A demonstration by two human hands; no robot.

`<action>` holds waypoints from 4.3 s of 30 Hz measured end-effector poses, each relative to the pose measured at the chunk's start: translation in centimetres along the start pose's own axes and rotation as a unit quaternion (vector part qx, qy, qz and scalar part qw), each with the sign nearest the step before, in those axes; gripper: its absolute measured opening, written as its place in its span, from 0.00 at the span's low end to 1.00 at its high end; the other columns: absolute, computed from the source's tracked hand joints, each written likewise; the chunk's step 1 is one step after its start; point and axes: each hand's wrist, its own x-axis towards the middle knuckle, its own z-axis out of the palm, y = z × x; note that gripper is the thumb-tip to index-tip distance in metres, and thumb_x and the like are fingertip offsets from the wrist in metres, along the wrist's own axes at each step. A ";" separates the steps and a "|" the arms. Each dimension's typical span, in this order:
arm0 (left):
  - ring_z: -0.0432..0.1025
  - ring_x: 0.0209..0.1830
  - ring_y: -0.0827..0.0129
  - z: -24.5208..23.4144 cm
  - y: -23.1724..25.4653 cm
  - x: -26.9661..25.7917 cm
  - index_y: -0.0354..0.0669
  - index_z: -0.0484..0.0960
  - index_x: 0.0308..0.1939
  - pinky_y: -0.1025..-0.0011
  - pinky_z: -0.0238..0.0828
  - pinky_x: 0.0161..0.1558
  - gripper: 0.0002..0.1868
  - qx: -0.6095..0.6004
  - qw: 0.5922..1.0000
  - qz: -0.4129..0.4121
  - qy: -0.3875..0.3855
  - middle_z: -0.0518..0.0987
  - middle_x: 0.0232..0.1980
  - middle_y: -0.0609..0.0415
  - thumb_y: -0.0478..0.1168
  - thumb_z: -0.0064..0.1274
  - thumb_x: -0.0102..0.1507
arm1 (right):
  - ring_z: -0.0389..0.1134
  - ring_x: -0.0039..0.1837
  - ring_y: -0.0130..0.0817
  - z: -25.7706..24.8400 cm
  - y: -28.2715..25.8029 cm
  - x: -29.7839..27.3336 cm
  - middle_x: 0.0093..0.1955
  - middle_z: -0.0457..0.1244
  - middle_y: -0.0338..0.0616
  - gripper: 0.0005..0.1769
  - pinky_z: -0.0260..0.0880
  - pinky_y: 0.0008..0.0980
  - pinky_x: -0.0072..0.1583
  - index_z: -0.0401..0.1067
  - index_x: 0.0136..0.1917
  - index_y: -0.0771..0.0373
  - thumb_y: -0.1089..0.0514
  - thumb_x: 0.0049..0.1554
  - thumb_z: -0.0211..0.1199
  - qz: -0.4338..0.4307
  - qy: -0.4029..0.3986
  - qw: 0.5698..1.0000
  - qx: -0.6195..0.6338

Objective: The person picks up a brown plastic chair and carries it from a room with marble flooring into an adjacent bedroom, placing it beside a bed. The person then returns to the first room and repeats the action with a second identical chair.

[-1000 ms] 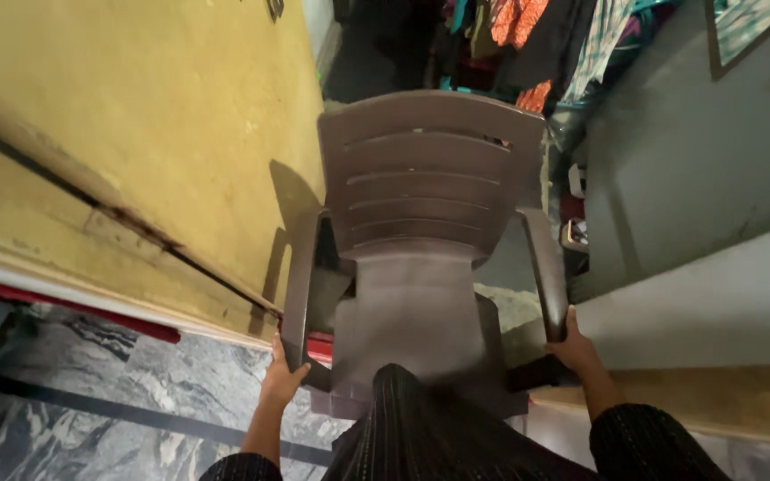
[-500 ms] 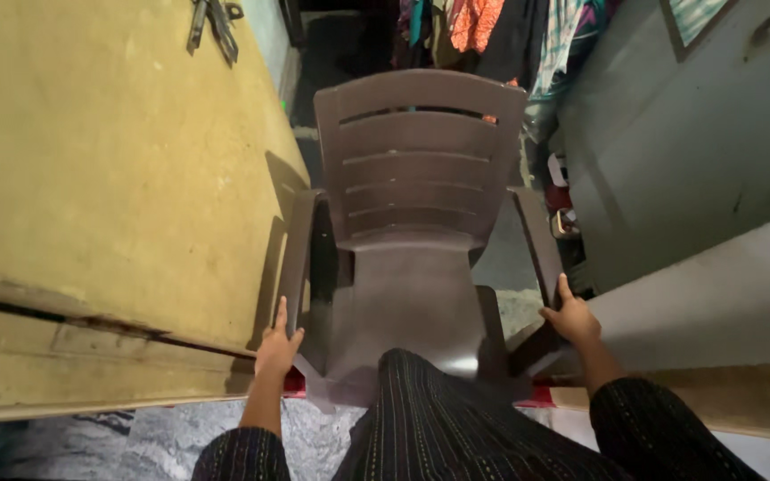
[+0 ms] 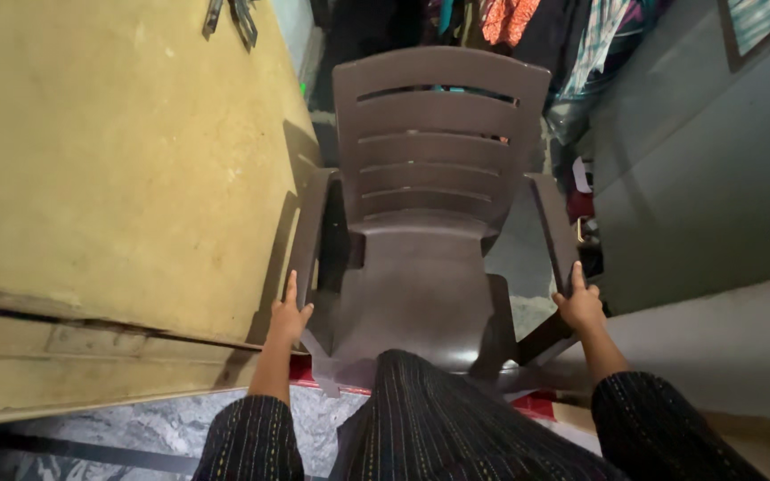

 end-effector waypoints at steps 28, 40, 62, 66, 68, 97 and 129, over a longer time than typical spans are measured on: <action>0.65 0.65 0.29 3.7 5.3 -12.2 0.75 0.30 0.80 0.47 0.63 0.64 0.60 -0.007 0.998 -0.066 -0.010 0.62 0.68 0.19 0.44 0.62 0.60 | 0.57 0.72 0.66 0.8 3.6 5.7 0.76 0.50 0.62 0.57 0.57 0.71 0.66 0.31 0.87 0.31 0.42 0.56 0.64 -0.035 -0.001 0.998 -0.059; 0.72 0.59 0.35 -1.8 12.8 -4.4 0.81 0.35 0.81 0.49 0.68 0.62 0.57 0.037 0.999 -0.018 -0.025 0.73 0.60 0.27 0.49 0.60 0.60 | 0.52 0.77 0.66 -2.2 1.0 11.9 0.82 0.43 0.62 0.61 0.55 0.70 0.70 0.23 0.86 0.28 0.43 0.57 0.65 0.041 -0.063 0.996 -0.046; 0.73 0.61 0.38 -0.8 5.9 5.1 0.87 0.36 0.81 0.48 0.70 0.63 0.57 0.062 0.991 -0.109 -0.036 0.72 0.62 0.32 0.45 0.61 0.61 | 0.60 0.69 0.63 3.9 -3.6 4.6 0.73 0.51 0.62 0.60 0.65 0.64 0.65 0.26 0.87 0.35 0.40 0.57 0.64 0.054 0.009 0.997 -0.059; 0.68 0.64 0.37 0.2 5.5 5.0 0.84 0.33 0.82 0.48 0.66 0.66 0.56 0.103 0.986 -0.127 -0.018 0.66 0.68 0.32 0.49 0.59 0.63 | 0.58 0.70 0.65 4.0 -4.0 5.3 0.74 0.50 0.62 0.60 0.64 0.64 0.65 0.25 0.86 0.35 0.40 0.57 0.64 0.054 -0.001 0.997 -0.052; 0.63 0.68 0.36 1.0 5.3 5.7 0.80 0.32 0.81 0.47 0.62 0.67 0.57 0.143 0.984 -0.101 0.015 0.58 0.74 0.32 0.51 0.61 0.62 | 0.58 0.70 0.66 3.7 -3.7 5.9 0.74 0.49 0.63 0.61 0.64 0.64 0.66 0.25 0.86 0.35 0.40 0.56 0.65 0.052 -0.002 0.998 -0.043; 0.66 0.68 0.38 0.8 8.7 7.7 0.82 0.24 0.79 0.48 0.67 0.66 0.69 0.111 0.976 -0.175 -0.070 0.60 0.72 0.34 0.44 0.69 0.57 | 0.57 0.70 0.71 0.3 -7.7 13.6 0.74 0.47 0.69 0.69 0.64 0.62 0.67 0.18 0.85 0.34 0.45 0.53 0.69 0.004 -0.063 0.997 -0.048; 0.65 0.71 0.37 2.3 9.3 6.3 0.48 0.43 0.82 0.53 0.62 0.72 0.60 -0.076 0.961 -0.247 0.097 0.67 0.73 0.29 0.46 0.65 0.54 | 0.64 0.67 0.65 -4.1 -8.5 13.2 0.74 0.49 0.70 0.82 0.71 0.52 0.65 0.19 0.84 0.36 0.52 0.42 0.83 0.042 -0.178 0.982 -0.040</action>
